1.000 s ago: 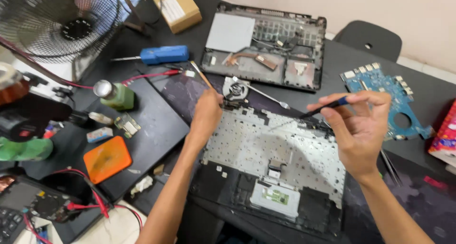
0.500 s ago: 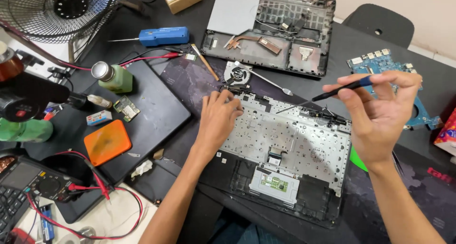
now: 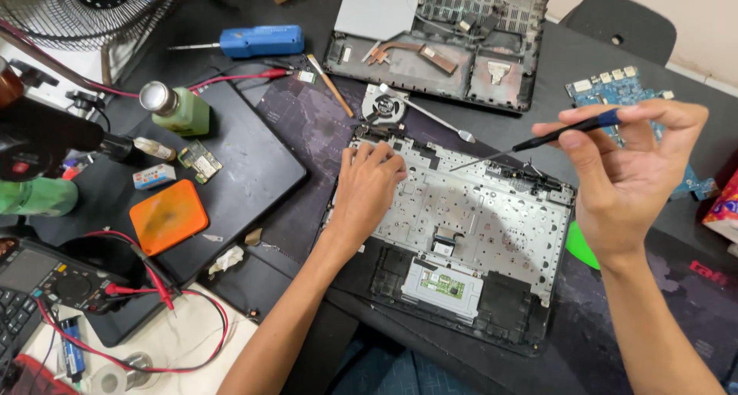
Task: The person disassembles a laptop by removing screws from the bottom case and detaching the internal metal shield. They then use a prying tool to separate the screen bezel from the display panel, removing the plastic frame and the attached webcam module.
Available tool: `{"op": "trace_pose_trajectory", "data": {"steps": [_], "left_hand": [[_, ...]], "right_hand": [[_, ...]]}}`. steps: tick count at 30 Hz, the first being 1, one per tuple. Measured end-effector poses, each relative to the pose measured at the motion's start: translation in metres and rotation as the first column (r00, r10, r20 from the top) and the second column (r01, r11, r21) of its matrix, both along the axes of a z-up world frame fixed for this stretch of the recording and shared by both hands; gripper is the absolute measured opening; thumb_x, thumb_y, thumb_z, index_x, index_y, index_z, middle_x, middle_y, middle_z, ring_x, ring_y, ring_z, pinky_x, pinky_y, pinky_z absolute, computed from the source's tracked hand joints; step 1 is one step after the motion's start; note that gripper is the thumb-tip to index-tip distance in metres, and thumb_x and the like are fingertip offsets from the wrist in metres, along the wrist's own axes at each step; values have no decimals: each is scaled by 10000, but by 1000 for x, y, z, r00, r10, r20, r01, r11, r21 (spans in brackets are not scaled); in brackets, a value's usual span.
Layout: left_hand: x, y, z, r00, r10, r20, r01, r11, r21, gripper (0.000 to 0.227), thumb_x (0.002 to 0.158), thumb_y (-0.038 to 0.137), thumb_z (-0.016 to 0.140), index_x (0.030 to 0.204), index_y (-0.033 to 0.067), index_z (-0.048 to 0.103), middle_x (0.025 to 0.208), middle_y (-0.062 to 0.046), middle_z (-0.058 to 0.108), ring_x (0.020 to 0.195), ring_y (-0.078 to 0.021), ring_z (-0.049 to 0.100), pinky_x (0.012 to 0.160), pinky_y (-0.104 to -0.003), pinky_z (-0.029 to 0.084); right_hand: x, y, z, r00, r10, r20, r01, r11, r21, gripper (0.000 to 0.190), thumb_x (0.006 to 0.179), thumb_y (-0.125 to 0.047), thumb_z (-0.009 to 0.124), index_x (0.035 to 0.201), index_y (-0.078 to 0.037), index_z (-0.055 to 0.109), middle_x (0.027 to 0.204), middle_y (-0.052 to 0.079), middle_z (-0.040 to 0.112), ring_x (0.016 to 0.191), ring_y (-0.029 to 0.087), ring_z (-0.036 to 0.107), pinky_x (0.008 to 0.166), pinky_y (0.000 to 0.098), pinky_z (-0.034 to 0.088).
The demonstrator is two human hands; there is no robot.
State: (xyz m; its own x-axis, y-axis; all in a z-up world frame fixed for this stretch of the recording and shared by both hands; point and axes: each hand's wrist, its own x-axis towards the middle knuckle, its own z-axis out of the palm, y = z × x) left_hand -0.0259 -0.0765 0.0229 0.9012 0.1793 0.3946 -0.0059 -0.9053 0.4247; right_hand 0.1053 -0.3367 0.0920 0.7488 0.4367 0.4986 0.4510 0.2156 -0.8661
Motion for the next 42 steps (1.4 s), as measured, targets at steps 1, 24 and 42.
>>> {"op": "trace_pose_trajectory", "data": {"steps": [1,24,42], "left_hand": [[-3,-4,-1,1000,1,0,-1,1000,30,81,877,128,729,926,69,705,974,-64,628,985,-282,559,922,-457,390],[92,175,-42,873,468,139,-475,748,464,99,911,92,643,968,21,682,969,-188,643,926,-367,570,802,-504,397],[86,-88,63,954,-298,32,263,780,-568,141,960,49,665,1100,30,671,874,-92,679,774,-219,656,719,-349,511]], "right_hand": [[-2,-2,-1,1000,5,-7,-5,1000,8,384,1155,112,605,1285,-82,300,1128,179,605,1023,254,661,1003,422,577],[10,-23,30,986,-159,39,161,986,-36,399,1150,69,613,1294,-97,280,1142,172,618,952,280,725,878,388,636],[23,-84,-14,974,-187,129,189,982,-9,365,1122,124,608,1308,-65,358,1164,171,602,1015,243,697,908,388,645]]}}
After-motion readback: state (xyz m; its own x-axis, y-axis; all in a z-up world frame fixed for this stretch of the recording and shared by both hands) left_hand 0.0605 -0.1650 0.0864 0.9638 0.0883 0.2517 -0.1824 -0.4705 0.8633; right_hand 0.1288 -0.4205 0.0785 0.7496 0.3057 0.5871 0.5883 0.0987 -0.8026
